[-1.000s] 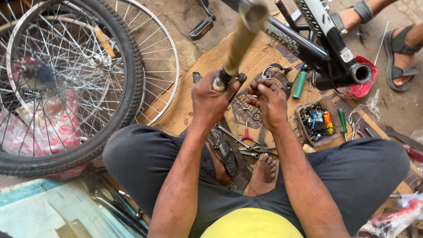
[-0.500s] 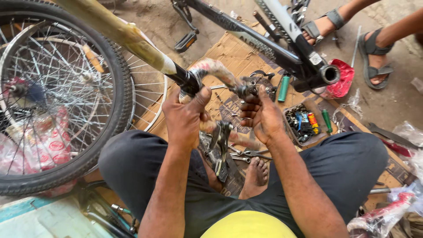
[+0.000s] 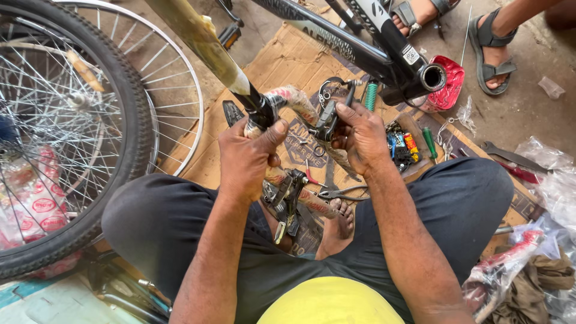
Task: The person is repairing a bicycle fork. They use pliers and a screwdriver to adjust and tighten components on the fork, which is wrapped in protective tape. The person works on the fork while sitting on the ground, surrounded by tools and bicycle parts.
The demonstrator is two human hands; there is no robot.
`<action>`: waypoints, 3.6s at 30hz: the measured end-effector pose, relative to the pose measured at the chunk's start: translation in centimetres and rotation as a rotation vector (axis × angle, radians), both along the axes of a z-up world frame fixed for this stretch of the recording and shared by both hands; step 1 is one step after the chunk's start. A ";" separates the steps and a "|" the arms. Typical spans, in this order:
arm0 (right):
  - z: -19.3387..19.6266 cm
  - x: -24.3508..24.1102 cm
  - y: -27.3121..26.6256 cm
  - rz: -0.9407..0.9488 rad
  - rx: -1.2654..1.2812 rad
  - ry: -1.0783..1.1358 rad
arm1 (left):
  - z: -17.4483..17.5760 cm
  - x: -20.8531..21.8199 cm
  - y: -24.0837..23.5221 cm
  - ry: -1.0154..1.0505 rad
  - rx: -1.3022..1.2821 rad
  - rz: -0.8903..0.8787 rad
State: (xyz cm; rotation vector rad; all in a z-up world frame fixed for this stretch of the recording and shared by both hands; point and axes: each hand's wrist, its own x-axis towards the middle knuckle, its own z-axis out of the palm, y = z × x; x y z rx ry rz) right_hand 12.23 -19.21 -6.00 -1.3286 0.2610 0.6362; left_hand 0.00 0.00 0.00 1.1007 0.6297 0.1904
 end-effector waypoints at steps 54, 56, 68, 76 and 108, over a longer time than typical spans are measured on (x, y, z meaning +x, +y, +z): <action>11.4 -6.6 -1.7 0.522 -0.103 -0.365 | 12.1 -12.9 -2.0 -0.204 1.599 -0.047; 11.1 -5.9 -0.8 0.549 -0.191 -0.436 | 12.3 -9.9 -1.4 -0.318 1.650 -0.246; 14.5 -7.4 -1.9 0.475 -0.586 -0.890 | 9.6 -4.0 -0.2 0.054 1.621 -0.629; 15.0 -9.5 -2.1 0.454 -0.543 -1.195 | 8.5 -4.4 -3.2 -0.090 1.798 -0.408; 10.1 -8.0 -4.4 0.459 -0.045 -0.872 | 6.8 -2.4 -0.3 -0.223 1.261 -0.406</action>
